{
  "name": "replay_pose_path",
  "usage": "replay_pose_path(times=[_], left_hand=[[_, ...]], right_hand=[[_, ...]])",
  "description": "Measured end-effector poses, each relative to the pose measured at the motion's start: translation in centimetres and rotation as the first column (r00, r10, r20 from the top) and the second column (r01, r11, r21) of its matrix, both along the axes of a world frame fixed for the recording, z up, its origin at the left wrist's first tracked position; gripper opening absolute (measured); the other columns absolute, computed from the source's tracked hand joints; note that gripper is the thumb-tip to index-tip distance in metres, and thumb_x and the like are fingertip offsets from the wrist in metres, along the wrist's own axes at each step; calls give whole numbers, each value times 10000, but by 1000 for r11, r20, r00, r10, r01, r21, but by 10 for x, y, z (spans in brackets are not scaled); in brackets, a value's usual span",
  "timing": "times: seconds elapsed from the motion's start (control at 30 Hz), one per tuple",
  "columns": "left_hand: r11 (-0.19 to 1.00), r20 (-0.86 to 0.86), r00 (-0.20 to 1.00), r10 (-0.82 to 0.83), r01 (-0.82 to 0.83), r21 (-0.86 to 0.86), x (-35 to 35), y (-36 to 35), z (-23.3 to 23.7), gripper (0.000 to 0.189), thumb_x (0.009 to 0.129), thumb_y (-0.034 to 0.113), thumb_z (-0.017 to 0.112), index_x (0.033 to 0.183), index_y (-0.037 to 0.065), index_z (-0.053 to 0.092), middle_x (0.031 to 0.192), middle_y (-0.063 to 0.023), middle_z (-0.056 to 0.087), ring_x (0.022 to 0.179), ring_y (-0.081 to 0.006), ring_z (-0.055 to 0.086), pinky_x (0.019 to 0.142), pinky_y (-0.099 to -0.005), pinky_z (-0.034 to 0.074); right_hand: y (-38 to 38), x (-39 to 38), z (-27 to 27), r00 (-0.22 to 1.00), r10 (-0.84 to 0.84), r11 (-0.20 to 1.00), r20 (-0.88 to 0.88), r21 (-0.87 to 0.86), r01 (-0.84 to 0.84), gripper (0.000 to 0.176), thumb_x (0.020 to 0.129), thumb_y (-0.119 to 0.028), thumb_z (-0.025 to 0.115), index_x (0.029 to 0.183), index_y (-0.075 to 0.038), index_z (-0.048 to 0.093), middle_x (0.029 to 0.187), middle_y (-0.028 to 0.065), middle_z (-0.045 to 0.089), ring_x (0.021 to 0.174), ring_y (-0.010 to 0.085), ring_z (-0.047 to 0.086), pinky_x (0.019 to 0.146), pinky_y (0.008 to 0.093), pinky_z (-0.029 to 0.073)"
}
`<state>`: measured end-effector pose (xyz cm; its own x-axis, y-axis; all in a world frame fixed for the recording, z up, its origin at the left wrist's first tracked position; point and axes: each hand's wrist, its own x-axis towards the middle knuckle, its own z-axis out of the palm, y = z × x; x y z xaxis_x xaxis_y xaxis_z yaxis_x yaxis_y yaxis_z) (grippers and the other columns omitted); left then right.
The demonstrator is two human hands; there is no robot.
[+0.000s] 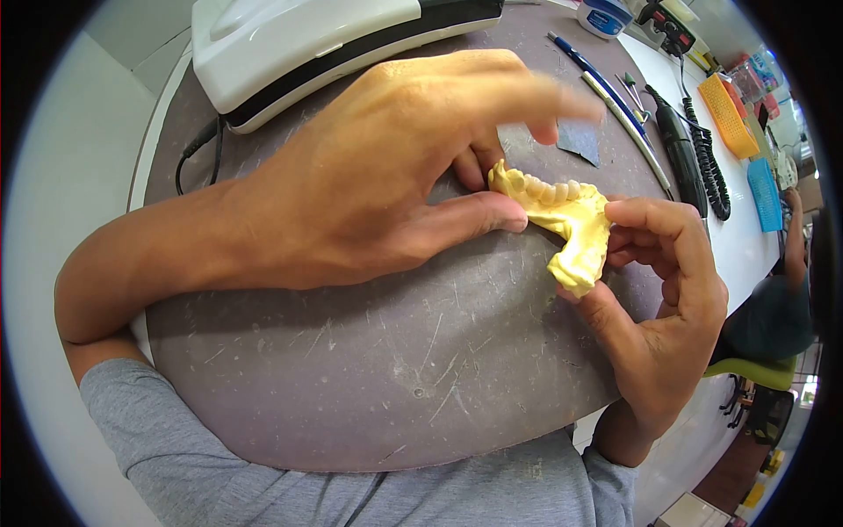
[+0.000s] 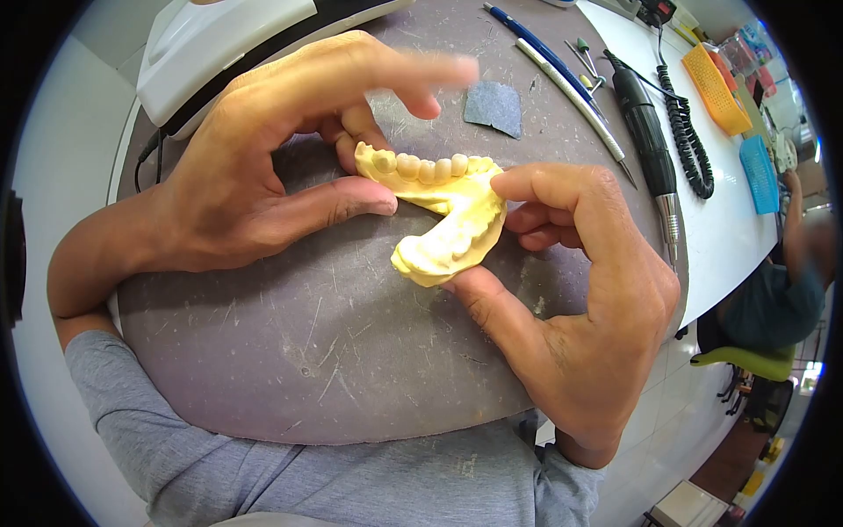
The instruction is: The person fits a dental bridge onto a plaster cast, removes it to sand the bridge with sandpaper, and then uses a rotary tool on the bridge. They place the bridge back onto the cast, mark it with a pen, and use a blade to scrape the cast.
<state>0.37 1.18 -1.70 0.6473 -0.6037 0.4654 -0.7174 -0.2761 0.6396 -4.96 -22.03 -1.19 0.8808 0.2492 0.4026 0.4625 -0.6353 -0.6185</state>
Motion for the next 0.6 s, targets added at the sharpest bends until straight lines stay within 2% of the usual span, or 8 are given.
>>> replay_pose_path(times=[0.03,0.13,0.27,0.33,0.37,0.43,0.53,0.6], left_hand=[[998,121,992,-36,30,56,1,1,-1,287,785,-31,731,1063,36,714,1135,-90,607,860,-131,618,709,-249,533],[993,127,990,-58,45,109,2,3,1,362,786,-22,730,1140,26,675,1133,-107,609,885,-140,631,717,-264,541],[998,106,994,-31,25,64,1,2,-3,427,803,-11,721,1217,1,616,1131,-98,611,925,-145,638,768,-271,553],[995,-138,990,8,-22,-98,-2,-1,-4,368,834,7,718,1185,-10,609,1088,-80,631,940,-142,641,823,-265,551],[994,-134,991,13,-28,-107,-1,-2,-4,368,834,7,718,1185,-10,609,1088,-80,631,940,-142,641,823,-265,551],[936,-448,888,-104,-64,-345,-1,-3,-4,305,864,42,719,1142,-1,600,1034,-64,651,946,-130,642,872,-262,541],[963,-421,903,-85,-33,-266,1,-1,-2,232,869,69,730,1065,9,621,985,-68,661,936,-129,645,878,-269,544],[962,-403,911,-90,-25,-270,2,-4,-9,209,864,73,734,1036,2,637,987,-60,661,935,-126,644,880,-275,548]], right_hand=[[0,0,0,1000,8,1000,8,-8,-8,466,637,-82,851,1040,16,637,974,71,651,852,128,624,804,256,506],[-1,0,-1,1000,13,1000,21,-17,-13,457,640,-75,845,1039,15,640,969,71,651,854,131,627,803,256,508],[-1,0,-2,998,23,999,60,25,-24,433,654,-34,823,1041,29,639,967,79,654,856,142,633,804,261,510],[0,-5,-5,993,18,1000,116,22,-21,410,663,-6,808,1035,38,640,967,92,663,849,149,636,797,264,510],[-1,-7,-6,986,13,1000,169,19,-17,387,673,22,792,1029,46,641,968,104,672,841,155,639,791,267,511],[-3,-13,-9,975,39,999,218,-28,-34,363,685,42,778,1023,48,644,959,118,681,821,162,642,777,269,512],[5,-22,-9,960,70,996,271,-64,-55,270,718,72,753,971,49,662,910,161,704,762,185,652,730,274,516],[8,-23,-9,931,141,979,338,-189,-80,304,662,-14,844,929,8,700,818,150,715,684,234,689,606,286,541]])
